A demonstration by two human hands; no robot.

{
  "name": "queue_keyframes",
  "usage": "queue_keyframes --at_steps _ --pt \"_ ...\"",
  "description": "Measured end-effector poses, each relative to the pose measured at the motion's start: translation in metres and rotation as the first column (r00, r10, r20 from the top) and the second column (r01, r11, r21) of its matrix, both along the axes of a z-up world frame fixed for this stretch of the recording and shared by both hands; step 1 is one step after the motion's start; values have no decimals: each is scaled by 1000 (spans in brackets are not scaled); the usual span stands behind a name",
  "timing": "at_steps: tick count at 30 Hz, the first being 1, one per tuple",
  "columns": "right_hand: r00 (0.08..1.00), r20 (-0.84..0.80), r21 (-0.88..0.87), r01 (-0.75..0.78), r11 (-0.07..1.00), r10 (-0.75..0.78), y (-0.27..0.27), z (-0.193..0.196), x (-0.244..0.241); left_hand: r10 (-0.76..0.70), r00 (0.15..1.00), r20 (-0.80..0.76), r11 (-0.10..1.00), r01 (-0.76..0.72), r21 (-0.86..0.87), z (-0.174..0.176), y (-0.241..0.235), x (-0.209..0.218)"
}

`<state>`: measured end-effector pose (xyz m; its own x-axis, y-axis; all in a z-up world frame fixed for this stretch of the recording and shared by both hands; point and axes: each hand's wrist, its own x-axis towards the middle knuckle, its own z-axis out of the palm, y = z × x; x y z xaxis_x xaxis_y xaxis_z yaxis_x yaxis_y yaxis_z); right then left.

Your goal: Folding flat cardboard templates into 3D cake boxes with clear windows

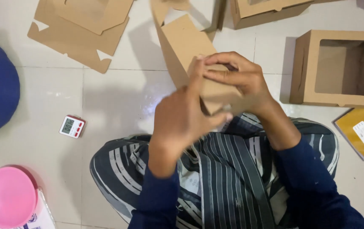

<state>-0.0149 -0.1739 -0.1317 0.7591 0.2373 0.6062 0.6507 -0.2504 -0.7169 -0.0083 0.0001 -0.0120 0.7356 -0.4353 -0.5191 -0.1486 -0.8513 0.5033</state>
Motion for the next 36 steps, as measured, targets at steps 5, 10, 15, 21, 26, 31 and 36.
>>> queue_keyframes --at_steps 5,10,15,21,26,31,36 --pt "980 -200 -164 -33 986 -1 -15 10 4 18 968 251 997 2 -81 -49 14 12" --pt "652 -618 356 -267 895 440 -45 21 0 29 996 80 999 -26 -32 -45 10 16" --pt "696 -614 229 -295 928 372 -40 28 -3 32 999 18 998 -31 -57 -51 10 18" --pt "690 -576 259 -355 898 439 -45 26 2 20 999 36 996 -16 -92 -62 8 22" --pt "705 -690 135 -97 986 164 -48 18 -1 -75 991 113 990 88 -110 -60 15 26" --pt "666 -639 47 -466 883 385 -65 35 1 2 522 853 922 330 -204 -67 25 44" --pt "653 -670 -32 -503 864 354 -62 40 4 -207 616 760 878 460 -134 -99 27 46"
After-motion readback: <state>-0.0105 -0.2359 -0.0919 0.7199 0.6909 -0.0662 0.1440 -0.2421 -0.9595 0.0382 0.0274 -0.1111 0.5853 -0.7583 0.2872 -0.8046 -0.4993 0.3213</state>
